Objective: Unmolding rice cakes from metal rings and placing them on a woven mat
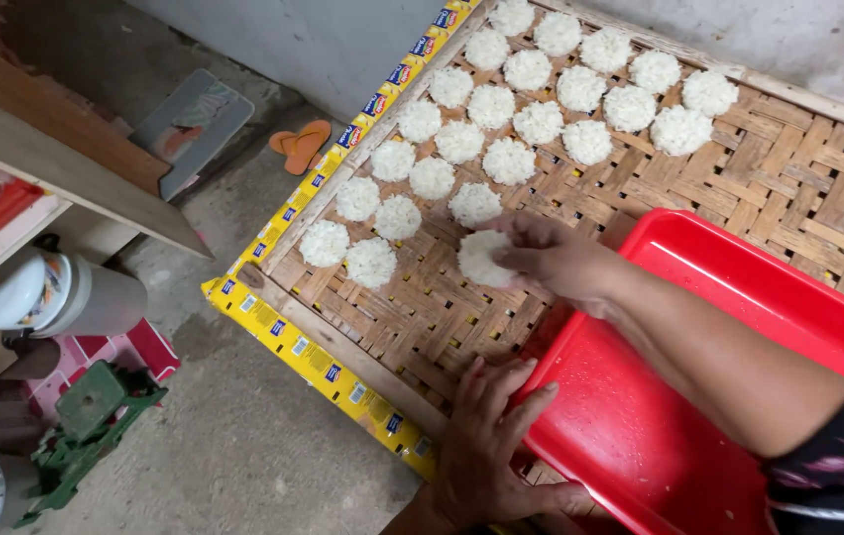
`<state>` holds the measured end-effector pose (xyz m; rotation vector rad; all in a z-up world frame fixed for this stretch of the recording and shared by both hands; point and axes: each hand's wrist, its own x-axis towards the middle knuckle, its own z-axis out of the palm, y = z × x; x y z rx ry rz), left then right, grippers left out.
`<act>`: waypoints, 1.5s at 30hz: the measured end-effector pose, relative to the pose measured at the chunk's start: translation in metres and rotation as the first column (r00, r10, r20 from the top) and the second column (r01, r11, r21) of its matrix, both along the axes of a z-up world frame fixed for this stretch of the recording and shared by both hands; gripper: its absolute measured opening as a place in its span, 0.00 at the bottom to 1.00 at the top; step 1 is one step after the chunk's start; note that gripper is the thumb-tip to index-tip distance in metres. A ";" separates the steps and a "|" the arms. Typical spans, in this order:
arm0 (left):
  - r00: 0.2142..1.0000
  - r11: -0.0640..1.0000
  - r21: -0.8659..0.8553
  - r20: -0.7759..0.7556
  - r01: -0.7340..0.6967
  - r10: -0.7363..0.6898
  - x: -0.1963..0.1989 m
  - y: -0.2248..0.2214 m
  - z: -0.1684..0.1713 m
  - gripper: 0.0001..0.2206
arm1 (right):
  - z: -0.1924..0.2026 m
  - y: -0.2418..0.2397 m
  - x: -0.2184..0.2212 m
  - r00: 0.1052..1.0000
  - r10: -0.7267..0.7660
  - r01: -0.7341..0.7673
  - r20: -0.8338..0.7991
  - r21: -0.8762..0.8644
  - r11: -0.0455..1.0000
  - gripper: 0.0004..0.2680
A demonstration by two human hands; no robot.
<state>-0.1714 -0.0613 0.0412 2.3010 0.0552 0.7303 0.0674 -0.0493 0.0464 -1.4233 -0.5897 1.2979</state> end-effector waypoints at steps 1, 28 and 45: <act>1.000 1.000 0.001 0.000 -0.006 0.006 0.000 0.000 0.001 0.35 | -0.015 0.015 -0.001 1.000 0.006 -0.006 0.000 0.001 1.000 0.17; 0.999 0.997 -0.070 -0.039 0.018 -0.021 -0.002 0.005 0.003 0.35 | -0.012 0.045 -0.028 0.538 0.176 0.019 0.824 -0.221 0.975 0.16; 0.998 0.987 0.160 -0.052 -0.033 0.042 -0.002 -0.003 -0.031 0.42 | 0.087 -0.135 -0.002 0.461 0.123 0.028 0.879 -0.153 0.988 0.05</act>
